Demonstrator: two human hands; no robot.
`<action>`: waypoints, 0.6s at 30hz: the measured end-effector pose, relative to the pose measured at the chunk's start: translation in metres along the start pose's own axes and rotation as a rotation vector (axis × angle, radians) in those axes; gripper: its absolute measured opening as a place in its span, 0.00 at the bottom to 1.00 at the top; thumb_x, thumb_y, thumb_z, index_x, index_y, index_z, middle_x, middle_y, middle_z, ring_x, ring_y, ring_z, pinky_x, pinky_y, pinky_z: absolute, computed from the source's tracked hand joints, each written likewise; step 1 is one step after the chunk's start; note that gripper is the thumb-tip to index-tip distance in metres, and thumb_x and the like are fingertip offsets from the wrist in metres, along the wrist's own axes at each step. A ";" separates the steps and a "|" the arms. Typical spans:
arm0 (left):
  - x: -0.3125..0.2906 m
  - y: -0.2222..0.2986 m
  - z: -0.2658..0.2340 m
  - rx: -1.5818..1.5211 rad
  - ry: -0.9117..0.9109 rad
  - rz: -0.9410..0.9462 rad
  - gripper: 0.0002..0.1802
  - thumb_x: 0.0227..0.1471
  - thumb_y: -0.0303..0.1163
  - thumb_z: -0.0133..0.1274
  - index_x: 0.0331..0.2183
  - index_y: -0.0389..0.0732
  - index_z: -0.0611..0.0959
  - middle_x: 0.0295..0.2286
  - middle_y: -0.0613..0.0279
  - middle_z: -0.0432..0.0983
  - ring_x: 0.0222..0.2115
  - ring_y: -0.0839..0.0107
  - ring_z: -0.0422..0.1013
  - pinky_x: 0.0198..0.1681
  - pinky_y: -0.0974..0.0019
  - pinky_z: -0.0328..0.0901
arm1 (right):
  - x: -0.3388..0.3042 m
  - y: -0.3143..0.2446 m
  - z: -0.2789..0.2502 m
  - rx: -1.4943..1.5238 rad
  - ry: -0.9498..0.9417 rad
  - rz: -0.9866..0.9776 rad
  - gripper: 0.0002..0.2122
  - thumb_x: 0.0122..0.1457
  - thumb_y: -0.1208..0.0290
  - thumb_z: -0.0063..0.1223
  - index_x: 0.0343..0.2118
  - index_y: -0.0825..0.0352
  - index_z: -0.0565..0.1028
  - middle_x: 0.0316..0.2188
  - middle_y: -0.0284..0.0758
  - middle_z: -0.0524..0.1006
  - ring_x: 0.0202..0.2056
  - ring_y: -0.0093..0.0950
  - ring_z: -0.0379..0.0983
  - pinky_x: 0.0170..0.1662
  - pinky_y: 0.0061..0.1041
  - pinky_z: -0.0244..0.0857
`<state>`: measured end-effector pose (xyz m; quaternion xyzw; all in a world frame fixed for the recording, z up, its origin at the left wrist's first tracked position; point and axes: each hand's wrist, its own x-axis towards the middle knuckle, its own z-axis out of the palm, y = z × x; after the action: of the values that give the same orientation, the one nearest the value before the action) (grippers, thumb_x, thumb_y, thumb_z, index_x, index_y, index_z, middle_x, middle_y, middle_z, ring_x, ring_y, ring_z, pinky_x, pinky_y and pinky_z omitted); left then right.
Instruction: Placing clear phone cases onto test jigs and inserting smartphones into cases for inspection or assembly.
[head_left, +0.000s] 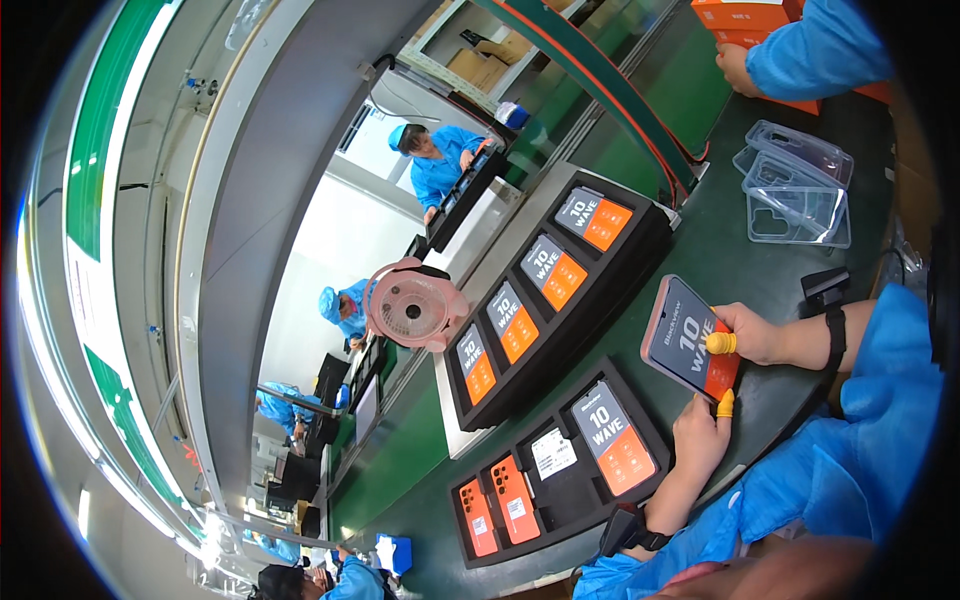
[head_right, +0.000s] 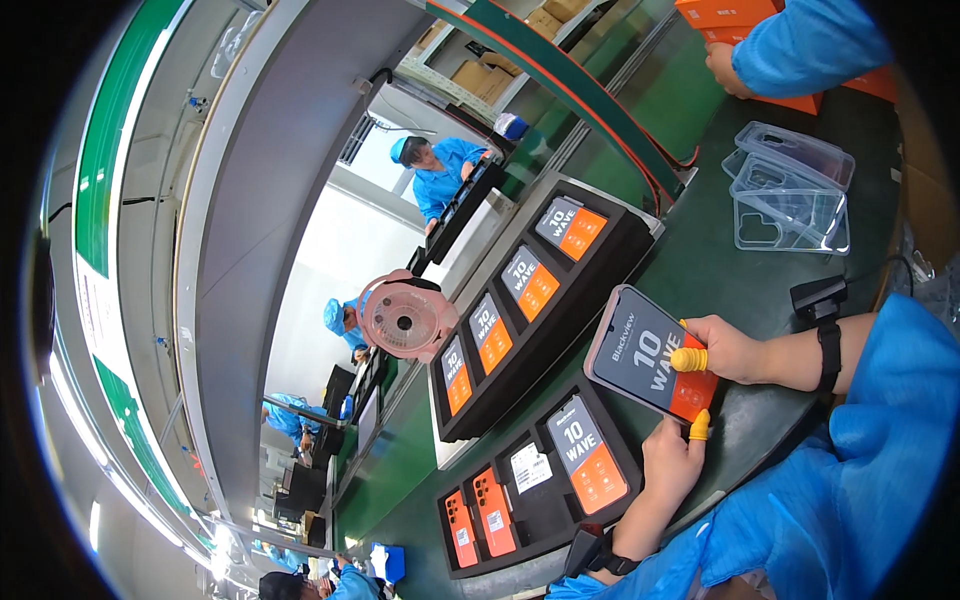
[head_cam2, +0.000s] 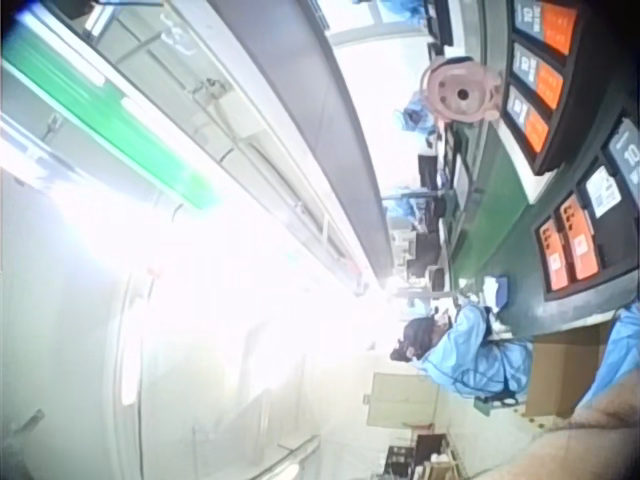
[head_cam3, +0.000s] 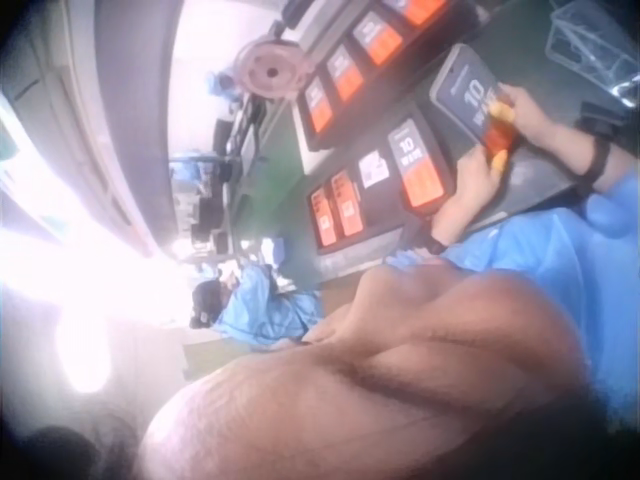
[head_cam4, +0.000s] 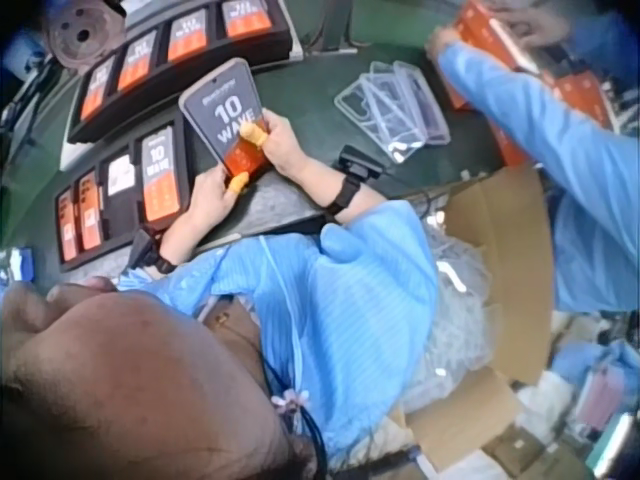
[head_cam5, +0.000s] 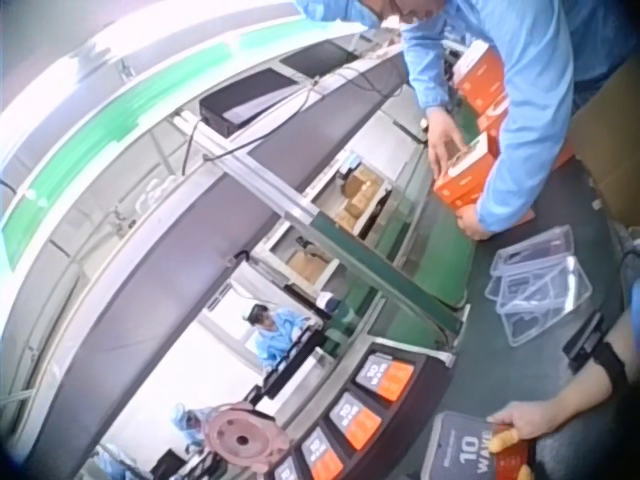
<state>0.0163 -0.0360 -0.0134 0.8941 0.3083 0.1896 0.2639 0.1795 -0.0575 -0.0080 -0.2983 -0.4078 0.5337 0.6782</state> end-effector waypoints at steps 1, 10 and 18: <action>0.001 -0.002 0.001 -0.001 -0.001 0.002 0.13 0.41 0.32 0.51 0.27 0.33 0.72 0.20 0.48 0.70 0.23 0.53 0.68 0.26 0.61 0.62 | 0.000 0.000 0.000 -0.003 0.006 0.003 0.16 0.45 0.65 0.54 0.35 0.68 0.68 0.31 0.28 0.71 0.34 0.16 0.65 0.41 0.19 0.59; 0.005 -0.001 -0.004 -0.018 -0.014 -0.084 0.14 0.40 0.28 0.49 0.32 0.33 0.71 0.17 0.50 0.70 0.19 0.54 0.68 0.24 0.61 0.62 | 0.000 0.002 -0.001 -0.008 -0.024 0.036 0.16 0.46 0.67 0.54 0.36 0.68 0.68 0.32 0.29 0.71 0.36 0.18 0.65 0.42 0.20 0.59; -0.002 0.000 0.003 -0.059 0.020 -0.052 0.12 0.40 0.26 0.47 0.33 0.35 0.72 0.22 0.49 0.72 0.26 0.55 0.70 0.28 0.64 0.64 | -0.013 -0.001 -0.015 -0.127 -0.137 0.125 0.18 0.47 0.66 0.53 0.40 0.68 0.66 0.37 0.33 0.70 0.40 0.22 0.65 0.45 0.23 0.57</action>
<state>0.0168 -0.0384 -0.0163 0.8757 0.3284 0.2005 0.2917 0.1919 -0.0697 -0.0177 -0.3282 -0.4668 0.5671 0.5940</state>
